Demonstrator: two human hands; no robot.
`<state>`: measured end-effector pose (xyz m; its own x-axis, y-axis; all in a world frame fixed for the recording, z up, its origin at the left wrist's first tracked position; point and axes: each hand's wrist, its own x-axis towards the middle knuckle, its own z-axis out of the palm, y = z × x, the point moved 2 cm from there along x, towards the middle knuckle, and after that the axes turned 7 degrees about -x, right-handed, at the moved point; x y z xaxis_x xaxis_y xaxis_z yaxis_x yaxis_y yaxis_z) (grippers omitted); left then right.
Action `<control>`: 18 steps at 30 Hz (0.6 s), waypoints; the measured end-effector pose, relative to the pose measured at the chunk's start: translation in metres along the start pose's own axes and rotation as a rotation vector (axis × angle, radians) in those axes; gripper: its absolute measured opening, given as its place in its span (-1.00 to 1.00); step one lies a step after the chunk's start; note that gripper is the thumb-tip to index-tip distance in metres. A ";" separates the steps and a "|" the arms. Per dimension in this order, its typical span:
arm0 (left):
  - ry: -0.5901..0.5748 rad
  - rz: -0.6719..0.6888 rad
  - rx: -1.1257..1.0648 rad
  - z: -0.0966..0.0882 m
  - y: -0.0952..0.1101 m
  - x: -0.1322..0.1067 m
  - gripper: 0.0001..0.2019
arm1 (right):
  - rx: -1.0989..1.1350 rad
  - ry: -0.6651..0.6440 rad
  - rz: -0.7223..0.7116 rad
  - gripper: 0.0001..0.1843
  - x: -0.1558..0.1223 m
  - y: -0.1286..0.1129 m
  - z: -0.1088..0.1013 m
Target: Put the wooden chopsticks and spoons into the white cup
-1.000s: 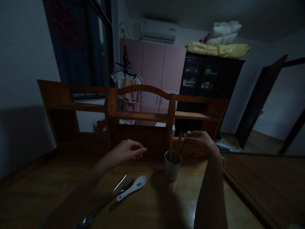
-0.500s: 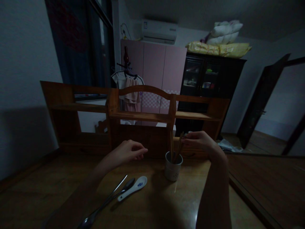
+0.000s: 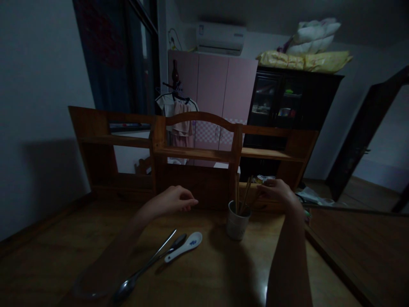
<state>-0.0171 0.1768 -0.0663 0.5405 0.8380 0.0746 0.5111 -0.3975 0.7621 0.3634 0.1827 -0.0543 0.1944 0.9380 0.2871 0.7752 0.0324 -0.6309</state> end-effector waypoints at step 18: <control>-0.436 -0.203 0.300 0.059 -0.078 0.034 -0.65 | -0.261 0.197 0.030 -0.63 -0.017 -0.021 -0.016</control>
<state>0.0011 0.2143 -0.1610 0.6051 0.7023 -0.3751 0.7667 -0.3870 0.5123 0.3535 0.1606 -0.0348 0.3122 0.8515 0.4212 0.8902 -0.1074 -0.4427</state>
